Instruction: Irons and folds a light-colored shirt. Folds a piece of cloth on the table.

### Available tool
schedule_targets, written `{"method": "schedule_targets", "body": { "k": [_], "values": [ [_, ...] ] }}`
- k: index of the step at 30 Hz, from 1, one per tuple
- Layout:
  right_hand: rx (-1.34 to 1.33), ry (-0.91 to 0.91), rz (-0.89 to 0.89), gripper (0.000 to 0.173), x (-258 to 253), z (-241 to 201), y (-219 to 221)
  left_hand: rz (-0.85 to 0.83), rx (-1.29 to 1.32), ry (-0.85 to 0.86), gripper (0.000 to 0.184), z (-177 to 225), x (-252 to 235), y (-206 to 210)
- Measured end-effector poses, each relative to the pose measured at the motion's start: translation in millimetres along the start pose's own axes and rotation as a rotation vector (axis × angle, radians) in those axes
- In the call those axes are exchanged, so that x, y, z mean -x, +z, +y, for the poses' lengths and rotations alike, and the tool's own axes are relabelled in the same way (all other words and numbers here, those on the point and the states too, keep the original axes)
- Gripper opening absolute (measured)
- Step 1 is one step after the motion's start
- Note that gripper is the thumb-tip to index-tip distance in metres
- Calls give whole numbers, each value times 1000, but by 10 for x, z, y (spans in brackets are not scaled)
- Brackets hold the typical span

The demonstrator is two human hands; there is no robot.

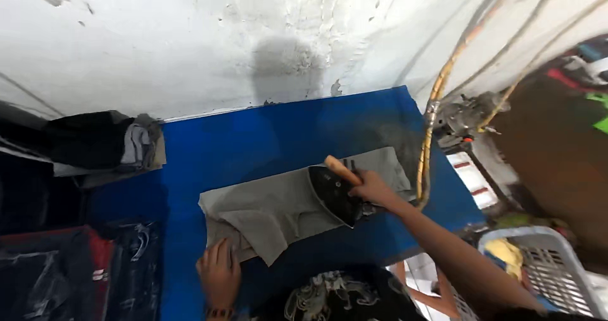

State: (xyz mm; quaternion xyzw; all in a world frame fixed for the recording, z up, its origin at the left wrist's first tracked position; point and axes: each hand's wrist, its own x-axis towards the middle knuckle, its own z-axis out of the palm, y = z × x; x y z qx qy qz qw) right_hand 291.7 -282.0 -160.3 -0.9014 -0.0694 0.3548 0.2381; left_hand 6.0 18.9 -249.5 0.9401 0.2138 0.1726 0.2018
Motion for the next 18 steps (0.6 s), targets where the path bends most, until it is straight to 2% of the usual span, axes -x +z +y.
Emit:
{"method": "schedule_targets", "body": {
  "k": [4,7,10,15,17,18],
  "values": [
    [-47,135,200,44,-115,846,-494,-122,-44,74,28,-35,454,-12],
    [-60,223,294,43,-307,1441,-927,-219,-42,116,34,145,632,125],
    [-77,228,348,41,-522,1893,-1339,-238,-56,63,39,385,691,281],
    [-83,300,350,45,-899,2218,-1890,-123,-177,-21,28,504,663,517],
    [27,311,381,47,-915,2102,-1957,-103,-203,-49,23,543,627,495],
    [133,269,453,51,-906,2016,-1933,-103,-210,-52,20,569,596,443]
  ]
}}
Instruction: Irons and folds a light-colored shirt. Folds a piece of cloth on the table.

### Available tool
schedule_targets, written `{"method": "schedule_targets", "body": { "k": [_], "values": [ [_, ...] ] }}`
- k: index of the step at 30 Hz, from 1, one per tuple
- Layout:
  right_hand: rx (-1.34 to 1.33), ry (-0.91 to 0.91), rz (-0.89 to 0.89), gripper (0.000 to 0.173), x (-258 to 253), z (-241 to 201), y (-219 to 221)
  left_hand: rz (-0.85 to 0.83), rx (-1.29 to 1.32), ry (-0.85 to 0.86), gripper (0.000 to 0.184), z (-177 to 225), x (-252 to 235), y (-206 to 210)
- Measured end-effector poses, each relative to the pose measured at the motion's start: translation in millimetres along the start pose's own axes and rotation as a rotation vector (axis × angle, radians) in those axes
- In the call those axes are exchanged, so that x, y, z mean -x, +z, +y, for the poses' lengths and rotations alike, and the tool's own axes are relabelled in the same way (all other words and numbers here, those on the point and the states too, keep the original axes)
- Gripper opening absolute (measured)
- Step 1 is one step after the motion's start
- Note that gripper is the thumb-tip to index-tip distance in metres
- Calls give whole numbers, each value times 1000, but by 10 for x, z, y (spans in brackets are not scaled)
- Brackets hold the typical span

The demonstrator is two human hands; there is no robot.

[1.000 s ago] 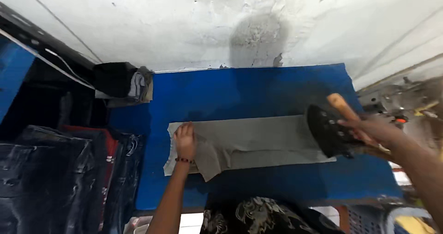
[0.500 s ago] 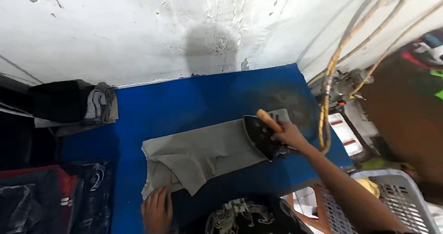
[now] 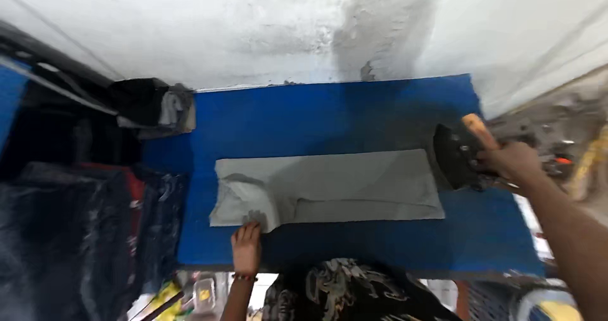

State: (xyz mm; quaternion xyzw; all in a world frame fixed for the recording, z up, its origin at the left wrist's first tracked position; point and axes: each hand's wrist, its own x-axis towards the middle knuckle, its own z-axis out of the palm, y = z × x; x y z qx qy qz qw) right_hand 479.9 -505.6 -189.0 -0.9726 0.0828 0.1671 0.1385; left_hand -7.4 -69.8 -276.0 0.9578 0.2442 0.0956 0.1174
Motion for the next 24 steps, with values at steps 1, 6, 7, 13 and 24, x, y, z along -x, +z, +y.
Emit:
{"method": "schedule_targets", "body": {
  "k": [1,6,7,13,24],
  "values": [
    [72,-104,99,60,57,-94,29,7,-3,10,19,9,-15,-61],
    [7,-764,178,64,927,-909,869,15,25,127,21,-85,75,-223],
    [2,-866,86,56,1268,-1121,1176,-11,42,142,22,-113,69,-234],
    [-28,-1731,-229,32,2566,-2023,2505,-360,168,329,18,-258,-314,-354],
    [-440,-387,-704,60,2210,-2929,2302,-625,843,-571,59,-671,-1851,-373]
  ]
}}
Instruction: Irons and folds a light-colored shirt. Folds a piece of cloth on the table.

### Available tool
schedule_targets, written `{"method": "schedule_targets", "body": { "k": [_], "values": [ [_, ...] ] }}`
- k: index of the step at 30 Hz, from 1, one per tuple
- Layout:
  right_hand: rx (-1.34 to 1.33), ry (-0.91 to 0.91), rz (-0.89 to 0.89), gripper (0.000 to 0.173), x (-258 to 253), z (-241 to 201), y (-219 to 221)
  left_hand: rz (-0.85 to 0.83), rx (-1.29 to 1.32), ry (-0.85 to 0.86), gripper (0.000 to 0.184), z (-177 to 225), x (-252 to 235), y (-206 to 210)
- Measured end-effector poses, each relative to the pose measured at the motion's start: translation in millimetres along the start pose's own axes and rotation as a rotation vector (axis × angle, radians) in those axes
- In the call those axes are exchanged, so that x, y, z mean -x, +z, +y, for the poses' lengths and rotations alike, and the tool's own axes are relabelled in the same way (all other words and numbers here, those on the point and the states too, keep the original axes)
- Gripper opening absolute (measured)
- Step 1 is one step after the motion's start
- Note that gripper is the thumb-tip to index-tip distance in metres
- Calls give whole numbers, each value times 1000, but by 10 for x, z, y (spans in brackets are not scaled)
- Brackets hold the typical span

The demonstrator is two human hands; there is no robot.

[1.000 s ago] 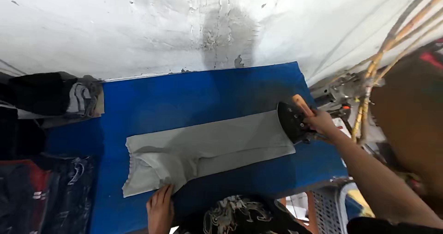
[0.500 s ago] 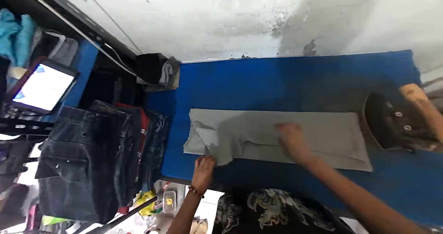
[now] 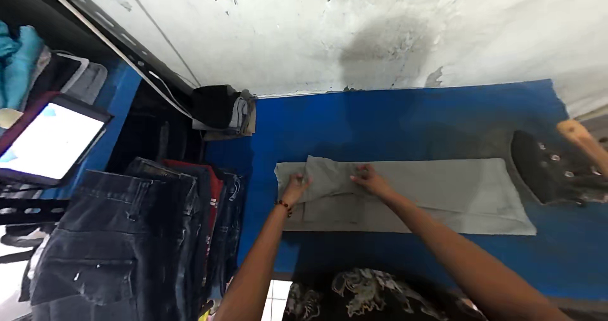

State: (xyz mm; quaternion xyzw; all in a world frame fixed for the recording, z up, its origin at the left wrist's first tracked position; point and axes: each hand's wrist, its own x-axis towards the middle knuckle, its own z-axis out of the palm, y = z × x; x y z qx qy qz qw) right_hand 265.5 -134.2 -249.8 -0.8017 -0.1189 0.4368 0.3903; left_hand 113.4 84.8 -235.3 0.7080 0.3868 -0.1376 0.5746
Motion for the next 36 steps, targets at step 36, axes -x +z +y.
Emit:
{"method": "schedule_targets", "body": {
  "k": [36],
  "values": [
    [219,387,995,57,1371,2151,-1682,463,-898,622,63,-680,316,719]
  ]
}}
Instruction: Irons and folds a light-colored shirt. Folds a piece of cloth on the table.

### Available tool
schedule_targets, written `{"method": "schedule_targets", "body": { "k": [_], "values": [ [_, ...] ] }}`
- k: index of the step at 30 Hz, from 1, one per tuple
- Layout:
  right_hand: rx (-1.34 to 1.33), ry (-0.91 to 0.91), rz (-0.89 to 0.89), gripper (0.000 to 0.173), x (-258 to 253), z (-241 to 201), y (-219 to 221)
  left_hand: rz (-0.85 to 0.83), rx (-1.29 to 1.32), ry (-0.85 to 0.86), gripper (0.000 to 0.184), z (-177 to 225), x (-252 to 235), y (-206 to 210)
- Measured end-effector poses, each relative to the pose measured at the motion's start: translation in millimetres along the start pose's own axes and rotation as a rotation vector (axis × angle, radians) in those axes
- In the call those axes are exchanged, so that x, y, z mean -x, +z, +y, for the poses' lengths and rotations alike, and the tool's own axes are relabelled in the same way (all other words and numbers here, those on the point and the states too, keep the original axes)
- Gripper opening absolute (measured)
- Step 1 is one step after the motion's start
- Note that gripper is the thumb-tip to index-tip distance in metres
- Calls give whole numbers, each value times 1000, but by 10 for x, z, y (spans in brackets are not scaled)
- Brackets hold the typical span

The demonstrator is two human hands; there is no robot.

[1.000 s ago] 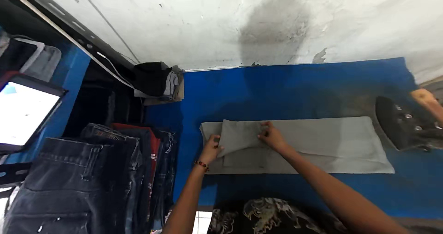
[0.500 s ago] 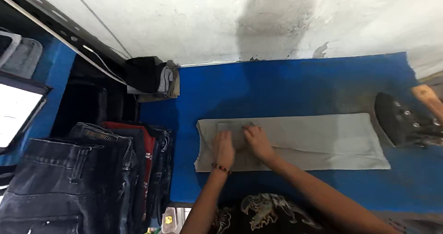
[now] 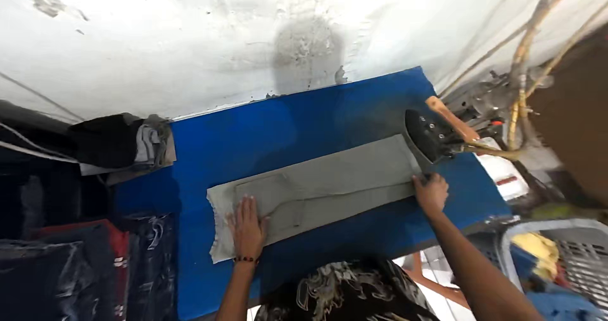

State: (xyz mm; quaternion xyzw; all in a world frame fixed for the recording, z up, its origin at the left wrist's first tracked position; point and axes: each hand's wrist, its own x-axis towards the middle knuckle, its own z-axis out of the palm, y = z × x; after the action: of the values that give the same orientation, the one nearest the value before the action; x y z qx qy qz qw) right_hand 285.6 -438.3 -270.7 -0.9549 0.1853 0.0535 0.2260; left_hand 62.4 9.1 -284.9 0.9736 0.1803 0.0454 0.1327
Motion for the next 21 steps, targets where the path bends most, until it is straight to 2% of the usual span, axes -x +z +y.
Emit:
{"method": "schedule_targets", "body": {
  "k": [1,3,6,9,11,13,16,19,21],
  "values": [
    [-4,19,-11,59,-53,39,-17,-30,-10,42,62,62,21,39],
    [-6,29,-60,61,-154,59,-54,-31,-1,-5,61,102,80,134],
    [-20,63,-197,63,-259,-11,-174,95,22,-232,55,-3,235,185],
    [-50,87,-317,61,-384,14,-211,159,20,-477,43,-88,352,24],
    [-76,102,-367,57,-481,104,-175,210,14,-534,38,-122,376,-62],
    [-137,119,-379,51,-538,153,-141,240,12,-443,37,-183,368,-79],
    [-281,213,-429,43,-487,17,-164,142,34,-225,35,-246,363,-46],
    [-440,292,-470,29,-502,-114,-186,113,43,-167,34,-278,417,-16],
    [-393,266,-477,34,-543,-163,-198,133,71,-149,32,-295,436,-32]
  ]
}}
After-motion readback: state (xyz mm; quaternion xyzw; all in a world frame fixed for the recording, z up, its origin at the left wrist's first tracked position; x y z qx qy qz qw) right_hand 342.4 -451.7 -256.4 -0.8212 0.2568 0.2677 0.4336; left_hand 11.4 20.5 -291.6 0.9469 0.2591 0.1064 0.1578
